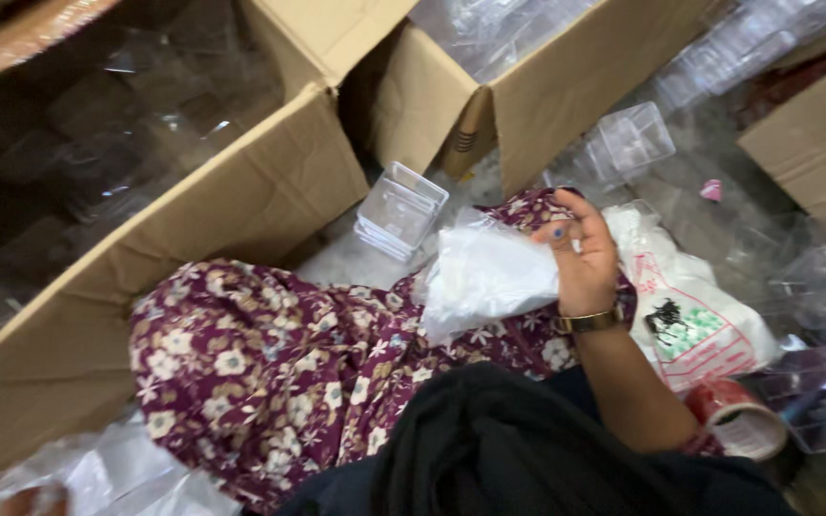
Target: The person sits on the floor among open cartons of clear plastic containers. They open white plastic bags, place the containers into the bags one at a time, and set filled bags aside with the packed cartons.
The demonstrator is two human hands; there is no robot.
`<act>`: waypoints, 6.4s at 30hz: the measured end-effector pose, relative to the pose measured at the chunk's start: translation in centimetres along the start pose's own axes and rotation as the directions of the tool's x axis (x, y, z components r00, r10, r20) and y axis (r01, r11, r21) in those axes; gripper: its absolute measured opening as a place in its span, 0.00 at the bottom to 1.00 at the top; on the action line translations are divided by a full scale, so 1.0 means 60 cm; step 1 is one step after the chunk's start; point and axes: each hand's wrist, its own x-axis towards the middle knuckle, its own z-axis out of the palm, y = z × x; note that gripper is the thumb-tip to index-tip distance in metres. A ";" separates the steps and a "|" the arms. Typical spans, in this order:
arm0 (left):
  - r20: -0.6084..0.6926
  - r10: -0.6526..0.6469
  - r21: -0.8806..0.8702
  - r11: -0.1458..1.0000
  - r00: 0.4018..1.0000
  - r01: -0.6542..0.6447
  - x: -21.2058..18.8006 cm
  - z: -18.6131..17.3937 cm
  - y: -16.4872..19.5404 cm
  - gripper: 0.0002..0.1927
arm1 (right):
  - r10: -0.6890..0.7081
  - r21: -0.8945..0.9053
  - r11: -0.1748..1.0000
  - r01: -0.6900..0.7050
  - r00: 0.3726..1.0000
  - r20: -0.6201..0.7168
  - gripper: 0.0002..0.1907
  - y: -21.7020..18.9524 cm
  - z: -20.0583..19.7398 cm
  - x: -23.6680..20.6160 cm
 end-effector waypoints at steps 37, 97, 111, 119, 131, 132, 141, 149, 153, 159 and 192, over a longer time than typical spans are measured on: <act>-0.011 0.782 -0.491 -0.547 0.623 0.678 -0.041 0.049 0.604 0.07 | 0.233 0.218 0.595 -0.774 0.426 0.874 0.13 0.040 0.053 0.095; -0.702 -0.312 -0.361 0.931 0.640 0.057 -0.093 -0.085 -0.018 0.09 | -0.139 -0.096 0.976 0.194 0.903 0.406 0.20 0.200 0.087 0.164; -0.464 0.710 -0.480 0.302 0.530 -0.824 -0.047 0.006 0.549 0.14 | -0.030 -0.135 0.987 0.090 0.920 0.391 0.18 0.039 0.200 0.061; -0.362 0.616 -0.710 0.305 0.700 -0.635 0.014 0.057 0.609 0.08 | 0.342 0.210 0.854 -0.475 0.819 0.461 0.13 0.105 0.180 0.104; -0.228 0.589 -0.752 0.400 0.775 -0.525 0.050 0.089 0.643 0.13 | 0.464 0.173 0.819 -0.547 0.808 0.362 0.12 0.215 0.175 0.138; -0.240 0.593 -0.765 0.372 0.769 -0.526 0.052 0.096 0.645 0.12 | 0.463 0.178 0.817 -0.549 0.807 0.366 0.12 0.214 0.174 0.140; -0.093 0.723 -0.970 -0.221 0.685 0.101 0.093 0.182 0.664 0.13 | 0.225 0.414 0.540 -0.732 0.600 0.768 0.23 0.180 0.178 0.146; 0.097 0.560 -0.540 -0.665 0.823 0.516 0.141 0.148 0.625 0.13 | 0.466 -0.056 0.611 -0.790 0.302 0.831 0.12 0.189 0.135 0.179; 0.168 0.604 -0.325 -0.712 0.779 0.622 0.146 0.176 0.619 0.07 | 0.500 -0.301 0.841 -0.450 0.433 0.750 0.09 0.198 0.151 0.213; 0.199 0.002 -0.872 -0.456 0.980 0.178 0.148 0.286 0.691 0.10 | 0.004 -0.800 0.499 0.333 0.923 0.386 0.10 0.187 0.265 0.246; -0.352 0.500 -0.876 -0.473 0.792 -0.091 0.049 0.098 0.590 0.18 | 0.166 -0.620 0.696 0.362 0.759 0.630 0.13 0.215 0.212 0.186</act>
